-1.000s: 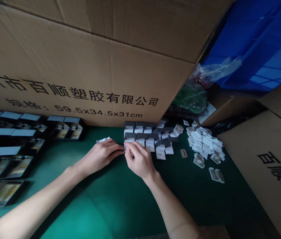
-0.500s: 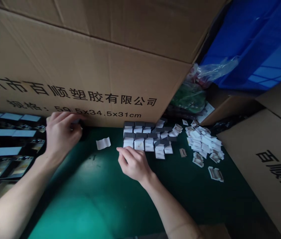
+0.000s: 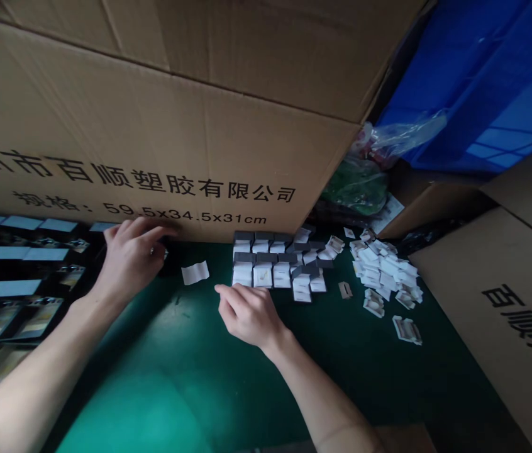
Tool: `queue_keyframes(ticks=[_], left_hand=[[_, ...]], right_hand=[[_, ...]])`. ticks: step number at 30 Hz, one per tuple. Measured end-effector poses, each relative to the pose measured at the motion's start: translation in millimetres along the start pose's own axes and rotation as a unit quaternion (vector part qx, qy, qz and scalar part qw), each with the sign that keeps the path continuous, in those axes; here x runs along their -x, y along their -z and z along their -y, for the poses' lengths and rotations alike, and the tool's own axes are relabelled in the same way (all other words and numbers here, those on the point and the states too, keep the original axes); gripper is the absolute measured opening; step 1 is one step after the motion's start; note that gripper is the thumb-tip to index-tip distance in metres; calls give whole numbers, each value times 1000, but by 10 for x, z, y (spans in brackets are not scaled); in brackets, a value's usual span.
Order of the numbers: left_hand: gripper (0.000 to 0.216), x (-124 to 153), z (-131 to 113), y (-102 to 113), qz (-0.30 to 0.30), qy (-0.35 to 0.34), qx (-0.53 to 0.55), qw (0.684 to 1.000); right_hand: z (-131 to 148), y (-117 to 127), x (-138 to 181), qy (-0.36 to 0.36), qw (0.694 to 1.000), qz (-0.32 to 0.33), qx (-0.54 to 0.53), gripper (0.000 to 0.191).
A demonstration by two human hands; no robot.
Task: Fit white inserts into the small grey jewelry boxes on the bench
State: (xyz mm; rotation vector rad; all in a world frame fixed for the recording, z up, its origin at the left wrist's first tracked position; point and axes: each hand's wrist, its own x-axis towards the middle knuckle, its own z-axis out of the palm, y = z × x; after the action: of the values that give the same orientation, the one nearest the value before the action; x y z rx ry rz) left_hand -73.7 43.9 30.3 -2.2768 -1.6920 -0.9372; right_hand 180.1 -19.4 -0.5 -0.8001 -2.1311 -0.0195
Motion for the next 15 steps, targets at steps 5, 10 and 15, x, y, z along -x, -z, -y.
queue_keyframes(ticks=[5, 10, 15], left_hand=[[36, 22, -126, -54, 37, -75, 34, 996], [32, 28, -161, -83, 28, -92, 76, 992], [32, 38, -176, -105, 47, -48, 96, 993]], right_hand=[[38, -6, -5, -5, 1000, 24, 9, 23], [76, -27, 6, -4, 999, 42, 9, 23], [145, -40, 14, -45, 994, 101, 21, 28]])
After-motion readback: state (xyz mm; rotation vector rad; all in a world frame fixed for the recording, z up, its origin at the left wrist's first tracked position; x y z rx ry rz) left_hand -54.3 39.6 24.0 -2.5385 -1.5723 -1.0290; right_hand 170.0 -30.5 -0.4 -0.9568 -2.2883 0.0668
